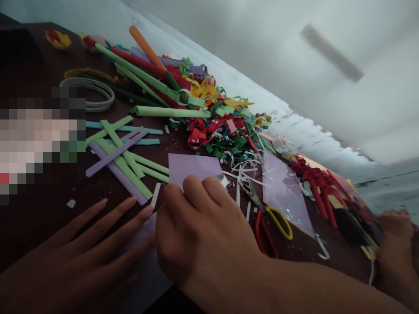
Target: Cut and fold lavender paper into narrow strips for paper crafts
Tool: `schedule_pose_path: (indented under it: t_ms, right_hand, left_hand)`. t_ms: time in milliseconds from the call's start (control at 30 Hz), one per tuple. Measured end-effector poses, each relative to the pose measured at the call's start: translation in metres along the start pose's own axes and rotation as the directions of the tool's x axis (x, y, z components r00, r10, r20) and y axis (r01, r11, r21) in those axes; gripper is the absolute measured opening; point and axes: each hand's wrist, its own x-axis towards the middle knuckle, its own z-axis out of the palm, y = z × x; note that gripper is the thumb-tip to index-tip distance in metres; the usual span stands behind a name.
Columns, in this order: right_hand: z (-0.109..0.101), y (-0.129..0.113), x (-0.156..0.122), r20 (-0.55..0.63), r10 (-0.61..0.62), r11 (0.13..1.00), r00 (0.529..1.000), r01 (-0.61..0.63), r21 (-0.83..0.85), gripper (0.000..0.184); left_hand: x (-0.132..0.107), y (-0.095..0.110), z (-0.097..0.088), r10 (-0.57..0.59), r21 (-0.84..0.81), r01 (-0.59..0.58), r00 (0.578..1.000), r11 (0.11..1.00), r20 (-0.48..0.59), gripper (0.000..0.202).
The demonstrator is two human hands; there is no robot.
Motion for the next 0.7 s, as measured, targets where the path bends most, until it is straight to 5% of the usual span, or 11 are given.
schedule_pose_path:
  t_ms: [233,700]
  right_hand:
    - [0.0,0.003,0.0,0.025,0.101,0.982,0.995,-0.104,0.155,0.02]
    - [0.03,0.017,0.006,0.147,0.227,0.959,0.963,-0.247,0.137,0.021]
  left_hand:
    - [0.0,0.002,-0.001,-0.007,0.0,0.007,1.0,1.0,-0.024,0.082]
    - [-0.004,0.002,0.007,0.005,0.015,-0.004,0.997,1.0,-0.073,0.082]
